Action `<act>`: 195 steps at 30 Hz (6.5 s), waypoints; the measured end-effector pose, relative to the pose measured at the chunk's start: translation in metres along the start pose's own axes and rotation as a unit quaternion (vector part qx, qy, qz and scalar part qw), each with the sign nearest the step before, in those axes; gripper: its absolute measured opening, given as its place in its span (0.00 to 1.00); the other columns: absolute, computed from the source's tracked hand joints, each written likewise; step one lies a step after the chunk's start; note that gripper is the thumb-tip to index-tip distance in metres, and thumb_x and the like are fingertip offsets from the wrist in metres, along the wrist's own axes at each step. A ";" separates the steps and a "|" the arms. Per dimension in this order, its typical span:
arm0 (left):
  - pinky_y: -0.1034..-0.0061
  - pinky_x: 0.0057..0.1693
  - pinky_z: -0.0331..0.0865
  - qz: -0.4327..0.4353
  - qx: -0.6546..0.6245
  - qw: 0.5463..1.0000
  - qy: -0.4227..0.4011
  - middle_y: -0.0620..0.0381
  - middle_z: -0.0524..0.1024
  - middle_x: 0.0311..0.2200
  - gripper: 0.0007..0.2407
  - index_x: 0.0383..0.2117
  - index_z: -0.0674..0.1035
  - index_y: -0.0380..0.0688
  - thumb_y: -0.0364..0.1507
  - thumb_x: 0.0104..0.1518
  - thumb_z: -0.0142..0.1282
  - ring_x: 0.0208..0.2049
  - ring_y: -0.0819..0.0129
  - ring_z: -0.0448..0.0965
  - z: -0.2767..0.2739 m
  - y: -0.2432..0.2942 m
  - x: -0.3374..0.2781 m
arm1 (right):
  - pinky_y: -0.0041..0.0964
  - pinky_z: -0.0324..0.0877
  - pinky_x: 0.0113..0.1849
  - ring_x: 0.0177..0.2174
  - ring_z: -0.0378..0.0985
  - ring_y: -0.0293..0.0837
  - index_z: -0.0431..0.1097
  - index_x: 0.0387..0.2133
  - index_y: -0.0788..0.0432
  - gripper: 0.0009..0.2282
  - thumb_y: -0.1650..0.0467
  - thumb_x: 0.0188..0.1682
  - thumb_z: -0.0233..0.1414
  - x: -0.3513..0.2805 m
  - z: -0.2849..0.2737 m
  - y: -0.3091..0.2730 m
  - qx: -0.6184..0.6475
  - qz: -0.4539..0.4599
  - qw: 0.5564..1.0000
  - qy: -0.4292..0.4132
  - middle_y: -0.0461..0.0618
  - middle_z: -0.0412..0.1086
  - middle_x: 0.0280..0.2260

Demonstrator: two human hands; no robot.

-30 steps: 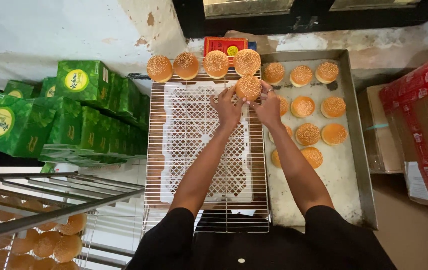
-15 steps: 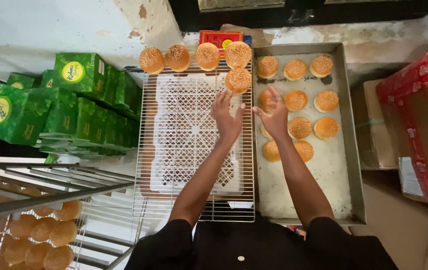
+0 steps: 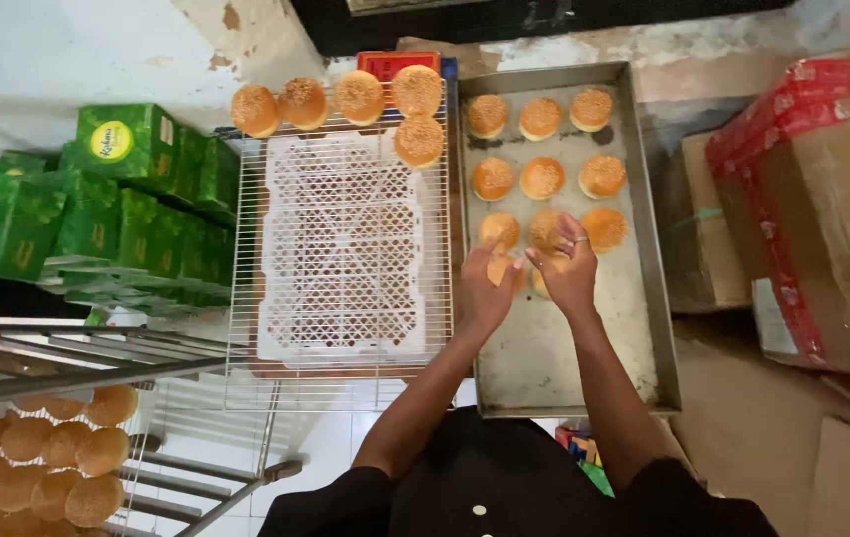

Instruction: Arrange hamburger buns from a baking tray onto a cooling rack.

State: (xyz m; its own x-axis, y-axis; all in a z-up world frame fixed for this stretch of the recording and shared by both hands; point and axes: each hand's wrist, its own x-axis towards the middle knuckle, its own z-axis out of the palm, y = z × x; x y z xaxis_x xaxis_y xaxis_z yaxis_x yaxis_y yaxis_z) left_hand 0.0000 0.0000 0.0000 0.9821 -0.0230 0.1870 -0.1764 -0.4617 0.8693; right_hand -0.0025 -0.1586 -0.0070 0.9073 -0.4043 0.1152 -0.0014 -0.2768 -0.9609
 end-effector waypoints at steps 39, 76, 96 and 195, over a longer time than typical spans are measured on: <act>0.57 0.66 0.67 -0.271 -0.156 0.944 -0.106 0.33 0.62 0.63 0.26 0.68 0.63 0.35 0.18 0.60 0.51 0.63 0.39 0.67 0.146 -0.057 -0.080 | 0.51 0.71 0.54 0.51 0.75 0.64 0.59 0.66 0.57 0.43 0.67 0.33 0.71 -0.037 -0.072 0.093 -0.142 0.182 0.960 -0.158 0.68 0.67 0.55; 0.57 0.61 0.70 0.012 -0.114 0.981 0.154 0.47 0.76 0.48 0.26 0.54 0.78 0.40 0.28 0.46 0.76 0.53 0.48 0.78 -0.168 -0.109 0.075 | 0.54 0.67 0.55 0.51 0.75 0.63 0.67 0.59 0.66 0.37 0.70 0.33 0.74 -0.011 0.205 -0.102 -0.029 -0.119 0.988 -0.091 0.64 0.71 0.49; 0.58 0.57 0.71 0.000 -0.116 0.992 0.050 0.40 0.78 0.46 0.23 0.54 0.78 0.36 0.26 0.51 0.71 0.49 0.45 0.80 -0.170 -0.195 0.221 | 0.52 0.79 0.47 0.47 0.76 0.70 0.58 0.65 0.63 0.36 0.74 0.43 0.68 0.072 0.315 -0.101 -0.065 0.014 0.997 -0.032 0.73 0.61 0.57; 0.53 0.66 0.63 -0.303 -0.014 0.952 0.040 0.30 0.70 0.58 0.30 0.61 0.70 0.32 0.36 0.53 0.61 0.60 0.35 0.70 0.107 -0.104 -0.050 | 0.53 0.55 0.63 0.62 0.61 0.64 0.57 0.66 0.64 0.37 0.74 0.38 0.62 -0.032 0.008 0.095 -0.192 0.027 0.942 -0.273 0.67 0.62 0.58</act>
State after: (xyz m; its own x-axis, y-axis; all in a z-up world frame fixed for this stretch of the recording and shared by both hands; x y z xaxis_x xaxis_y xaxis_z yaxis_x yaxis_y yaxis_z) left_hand -0.0233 -0.0462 -0.1488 0.8961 0.3084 -0.3194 0.4181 -0.3444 0.8406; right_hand -0.0285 -0.1656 -0.1043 0.9826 0.0522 -0.1783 -0.1108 -0.6060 -0.7877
